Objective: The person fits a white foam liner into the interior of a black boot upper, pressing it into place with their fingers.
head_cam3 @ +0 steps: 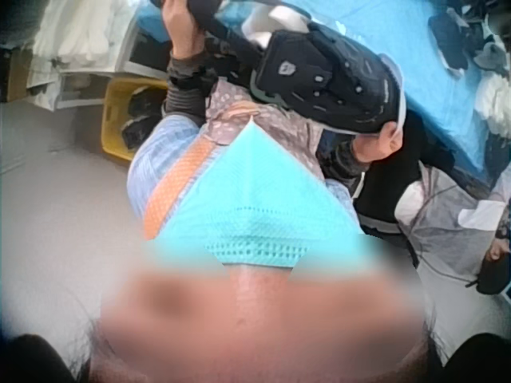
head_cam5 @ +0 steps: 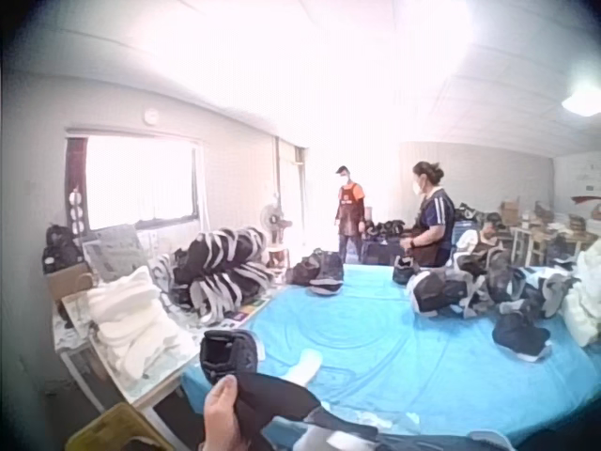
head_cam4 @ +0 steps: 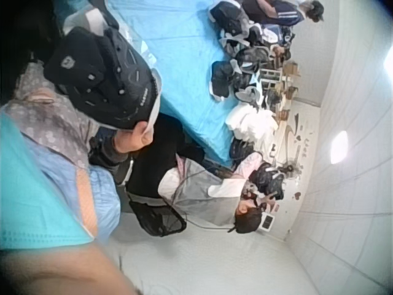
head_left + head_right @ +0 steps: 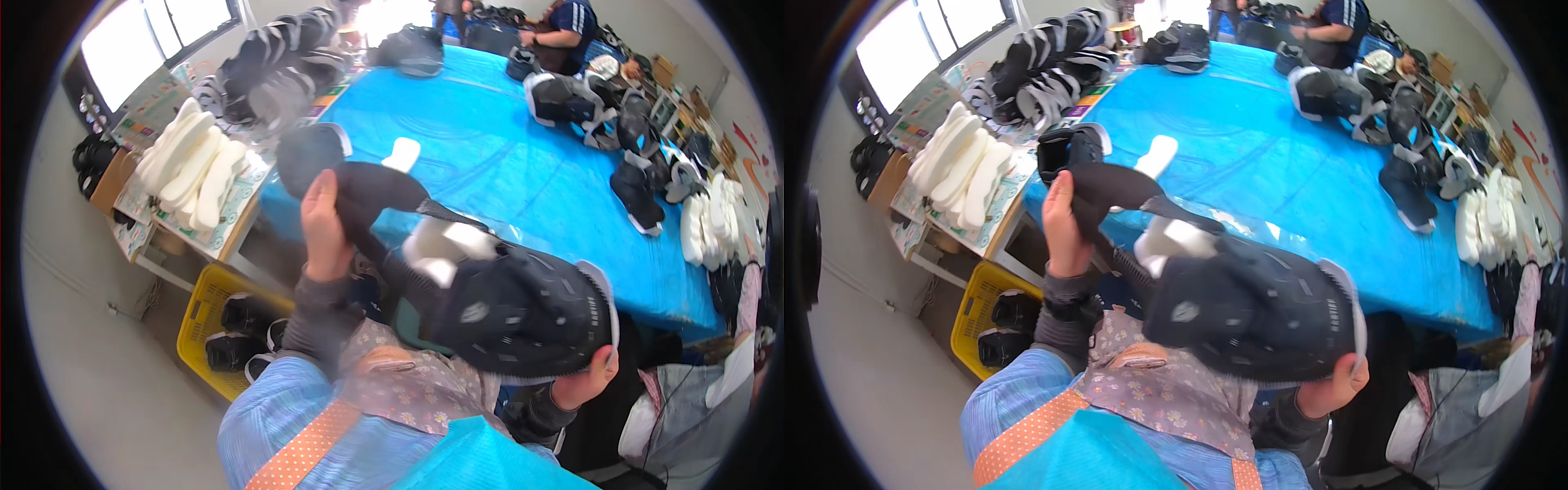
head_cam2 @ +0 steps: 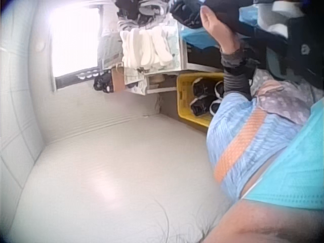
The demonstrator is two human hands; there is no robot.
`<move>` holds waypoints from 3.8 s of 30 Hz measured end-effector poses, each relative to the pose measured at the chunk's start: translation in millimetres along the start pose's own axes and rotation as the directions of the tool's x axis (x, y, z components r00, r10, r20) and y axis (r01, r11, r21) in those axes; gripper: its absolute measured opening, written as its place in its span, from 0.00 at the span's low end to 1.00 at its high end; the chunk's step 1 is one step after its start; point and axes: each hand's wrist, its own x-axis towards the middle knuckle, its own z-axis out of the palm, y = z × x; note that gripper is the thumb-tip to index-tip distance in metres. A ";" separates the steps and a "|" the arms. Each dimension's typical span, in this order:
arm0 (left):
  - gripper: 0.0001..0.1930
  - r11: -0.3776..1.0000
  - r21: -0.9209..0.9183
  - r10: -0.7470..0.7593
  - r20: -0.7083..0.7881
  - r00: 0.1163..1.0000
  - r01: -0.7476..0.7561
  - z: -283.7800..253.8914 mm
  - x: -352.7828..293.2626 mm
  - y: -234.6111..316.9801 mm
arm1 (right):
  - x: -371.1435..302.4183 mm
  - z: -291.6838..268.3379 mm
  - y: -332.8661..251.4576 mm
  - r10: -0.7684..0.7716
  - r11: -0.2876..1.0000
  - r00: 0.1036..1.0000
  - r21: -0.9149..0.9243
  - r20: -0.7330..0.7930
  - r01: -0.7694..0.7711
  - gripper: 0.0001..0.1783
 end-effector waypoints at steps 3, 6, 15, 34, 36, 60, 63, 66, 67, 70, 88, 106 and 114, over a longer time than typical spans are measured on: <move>0.20 0.998 0.066 -0.006 0.211 0.978 -0.008 -26.7 -21.0 -7.9 | -2.9 -50.9 14.6 -0.131 0.958 0.984 -0.240 0.119 0.156 0.18; 0.39 0.956 -0.077 -0.160 0.667 0.728 0.282 -53.7 -32.9 -38.3 | 8.5 -56.8 17.4 -0.242 0.934 0.970 -0.265 0.027 0.240 0.22; 0.23 0.598 0.069 -0.776 0.301 0.555 0.798 20.9 -34.1 -39.4 | 14.7 -109.7 17.1 -0.236 0.876 0.946 -0.373 0.221 0.305 0.28; 0.13 0.915 0.341 -0.307 0.239 0.921 0.216 25.8 -36.6 -51.7 | 39.6 -40.6 45.3 -0.168 0.951 0.900 -0.306 -0.403 0.040 0.23; 0.20 0.740 0.433 0.149 0.641 0.753 -0.515 19.4 -38.7 -50.1 | 48.3 -52.4 39.6 -0.106 0.985 0.929 -0.167 -0.355 0.049 0.25; 0.19 0.799 0.520 -0.513 0.328 0.793 0.302 36.6 -62.7 -27.5 | 30.7 -69.0 71.1 0.191 0.944 0.905 -0.182 -0.381 -0.276 0.25; 0.16 0.850 0.479 -0.430 0.390 0.815 0.219 27.7 -71.4 -32.6 | 20.5 -41.9 82.0 0.282 0.917 0.923 -0.209 -0.263 -0.340 0.25; 0.11 0.929 0.315 -0.338 0.506 0.794 0.194 36.6 -86.2 -25.8 | 7.3 -24.0 90.3 0.392 0.875 0.909 -0.249 -0.140 -0.415 0.26; 0.09 0.953 0.228 -0.296 0.544 0.785 0.201 35.7 -90.3 -26.2 | 3.8 -18.2 92.3 0.424 0.860 0.901 -0.272 -0.095 -0.433 0.26; 0.12 0.949 0.061 -0.271 0.659 0.701 0.310 37.4 -94.3 -34.0 | -12.8 -10.4 81.4 0.484 0.821 0.875 -0.344 -0.002 -0.455 0.26; 0.15 0.778 0.517 -0.627 0.611 0.483 0.356 27.9 -85.9 -16.8 | -65.0 13.1 113.2 0.803 0.575 0.594 -0.204 -0.044 -0.793 0.30; 0.19 0.638 0.727 -0.214 0.484 0.848 -0.254 -40.6 -101.8 -32.9 | -16.2 39.3 116.2 0.329 0.191 0.558 -0.633 0.762 0.750 0.18; 0.42 0.253 0.454 -0.233 0.885 0.402 -0.854 4.6 -85.6 1.1 | -28.3 41.6 138.4 0.235 0.252 0.459 -0.510 0.857 0.822 0.15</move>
